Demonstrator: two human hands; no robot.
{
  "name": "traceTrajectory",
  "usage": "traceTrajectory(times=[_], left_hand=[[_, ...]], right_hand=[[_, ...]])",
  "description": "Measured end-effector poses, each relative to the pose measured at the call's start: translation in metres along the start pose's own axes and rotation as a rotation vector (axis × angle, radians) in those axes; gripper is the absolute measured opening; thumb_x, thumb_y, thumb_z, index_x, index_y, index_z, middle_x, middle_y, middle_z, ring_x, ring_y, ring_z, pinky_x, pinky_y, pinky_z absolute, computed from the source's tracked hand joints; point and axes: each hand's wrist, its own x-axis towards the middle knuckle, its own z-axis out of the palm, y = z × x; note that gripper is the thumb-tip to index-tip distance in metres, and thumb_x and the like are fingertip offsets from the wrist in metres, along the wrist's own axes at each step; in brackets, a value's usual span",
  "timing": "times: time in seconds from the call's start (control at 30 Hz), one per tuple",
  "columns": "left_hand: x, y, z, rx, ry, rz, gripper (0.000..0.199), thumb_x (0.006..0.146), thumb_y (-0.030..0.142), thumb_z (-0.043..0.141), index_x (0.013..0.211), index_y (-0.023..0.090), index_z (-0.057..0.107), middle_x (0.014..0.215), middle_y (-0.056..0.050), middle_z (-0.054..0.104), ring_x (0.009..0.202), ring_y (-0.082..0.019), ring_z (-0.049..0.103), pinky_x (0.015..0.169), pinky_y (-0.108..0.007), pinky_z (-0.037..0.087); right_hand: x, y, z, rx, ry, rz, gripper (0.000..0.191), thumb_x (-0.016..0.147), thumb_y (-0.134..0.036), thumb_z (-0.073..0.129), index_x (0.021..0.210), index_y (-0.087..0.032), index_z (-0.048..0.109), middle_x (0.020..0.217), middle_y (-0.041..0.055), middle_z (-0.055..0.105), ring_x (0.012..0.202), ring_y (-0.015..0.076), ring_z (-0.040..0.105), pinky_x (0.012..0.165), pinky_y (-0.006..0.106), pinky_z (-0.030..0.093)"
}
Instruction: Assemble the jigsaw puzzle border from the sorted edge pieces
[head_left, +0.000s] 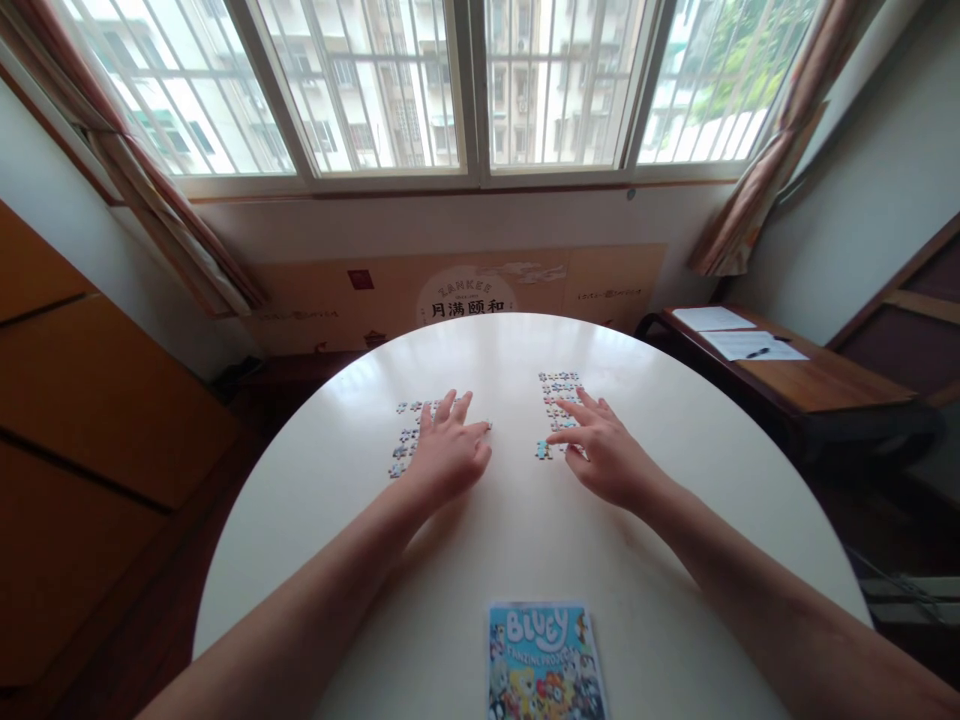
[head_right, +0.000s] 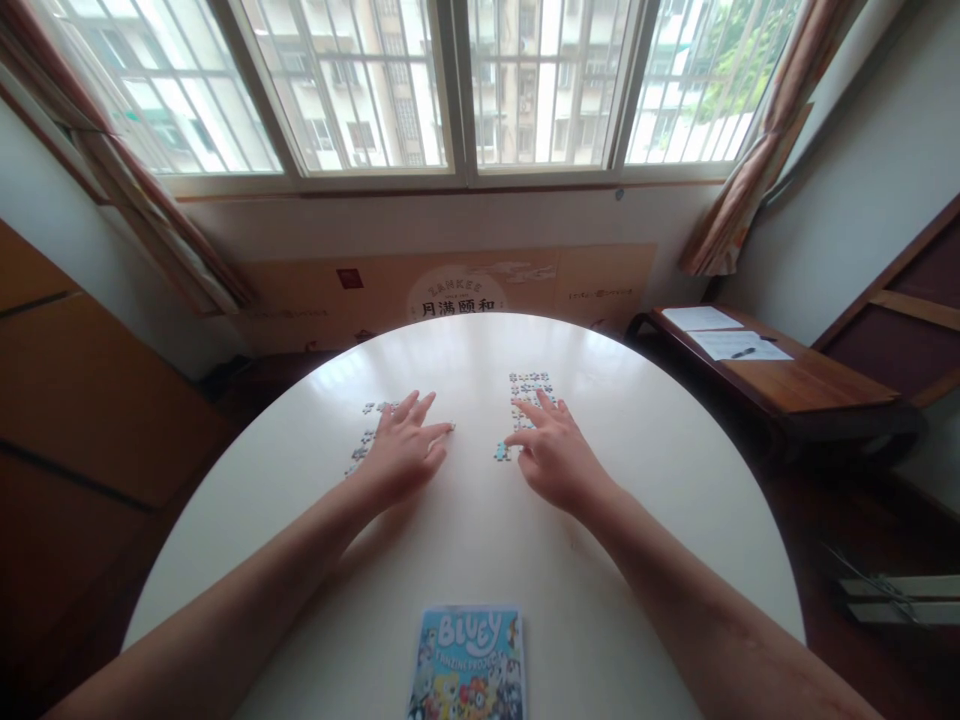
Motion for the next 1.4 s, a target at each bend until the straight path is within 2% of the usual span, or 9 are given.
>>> traceTrajectory(times=[0.13,0.27,0.33,0.43,0.5,0.6,0.73,0.93,1.4], left_hand=[[-0.013,0.024,-0.008,-0.056,-0.036,0.142,0.027,0.087,0.025,0.056,0.1,0.026,0.079,0.154,-0.008,0.046,0.148,-0.037,0.028,0.117,-0.066,0.02],[-0.021,0.034,-0.01,-0.097,-0.032,0.264,0.017,0.084,0.022,0.064,0.087,0.028,0.08,0.145,-0.006,0.056,0.141,-0.033,0.041,0.116,-0.063,0.029],[-0.021,0.033,-0.01,-0.1,-0.021,0.266,0.014,0.084,0.025,0.068,0.092,0.026,0.08,0.143,-0.008,0.058,0.137,-0.033,0.046,0.114,-0.058,0.034],[-0.018,0.028,-0.011,-0.091,-0.026,0.268,0.026,0.084,0.032,0.072,0.108,0.023,0.077,0.142,-0.012,0.058,0.134,-0.033,0.049,0.111,-0.053,0.04],[-0.016,0.024,-0.01,-0.084,-0.042,0.299,0.034,0.084,0.036,0.072,0.116,0.024,0.074,0.144,-0.012,0.057,0.135,-0.033,0.047,0.111,-0.053,0.039],[-0.015,0.021,-0.008,-0.082,-0.082,0.349,0.027,0.087,0.034,0.069,0.113,0.028,0.073,0.147,-0.01,0.053,0.139,-0.034,0.043,0.114,-0.058,0.033],[-0.013,0.017,-0.007,-0.089,-0.111,0.364,0.023,0.087,0.026,0.068,0.109,0.03,0.074,0.149,-0.007,0.052,0.141,-0.034,0.041,0.114,-0.059,0.031],[-0.012,0.014,-0.012,-0.084,-0.108,0.399,0.019,0.087,0.027,0.07,0.104,0.033,0.076,0.148,-0.005,0.054,0.14,-0.032,0.043,0.113,-0.055,0.035],[-0.014,0.023,-0.002,-0.115,-0.032,0.335,0.01,0.085,0.027,0.071,0.092,0.027,0.077,0.138,-0.007,0.062,0.13,-0.031,0.051,0.107,-0.052,0.041]], right_hand=[[0.0,0.002,0.0,0.007,0.008,0.005,0.039,0.081,-0.005,0.055,0.103,-0.027,0.08,0.148,0.0061,0.052,0.149,0.0364,0.028,0.119,0.064,0.026],[0.0,0.002,-0.002,0.013,-0.014,0.003,0.037,0.082,-0.007,0.057,0.104,-0.026,0.079,0.148,0.0071,0.052,0.149,0.0374,0.027,0.119,0.065,0.024],[0.0,0.002,-0.003,0.006,-0.026,0.0,0.034,0.083,-0.009,0.058,0.104,-0.026,0.079,0.149,0.0072,0.051,0.149,0.0379,0.027,0.119,0.066,0.023],[0.0,0.002,-0.004,-0.004,-0.028,-0.001,0.03,0.085,-0.014,0.059,0.104,-0.026,0.079,0.149,0.0077,0.051,0.149,0.0381,0.028,0.119,0.066,0.023],[0.0,0.002,-0.004,-0.006,-0.023,0.001,0.028,0.087,-0.016,0.059,0.103,-0.026,0.079,0.148,0.0078,0.052,0.149,0.0378,0.028,0.118,0.066,0.024],[0.0,0.002,-0.003,-0.005,-0.029,0.002,0.027,0.087,-0.017,0.06,0.103,-0.026,0.079,0.149,0.0076,0.051,0.149,0.0381,0.027,0.118,0.066,0.024],[0.0,0.002,-0.003,-0.001,-0.031,0.002,0.027,0.087,-0.017,0.06,0.104,-0.027,0.079,0.148,0.0069,0.051,0.148,0.0374,0.028,0.117,0.067,0.025],[0.0,0.0,-0.005,-0.019,-0.041,-0.001,0.028,0.086,-0.015,0.06,0.1,-0.029,0.079,0.146,0.0056,0.055,0.147,0.0368,0.032,0.116,0.068,0.026],[0.0,-0.002,-0.007,-0.008,-0.072,-0.002,0.032,0.084,-0.011,0.058,0.101,-0.029,0.079,0.145,0.0064,0.055,0.147,0.0368,0.033,0.116,0.067,0.026]])
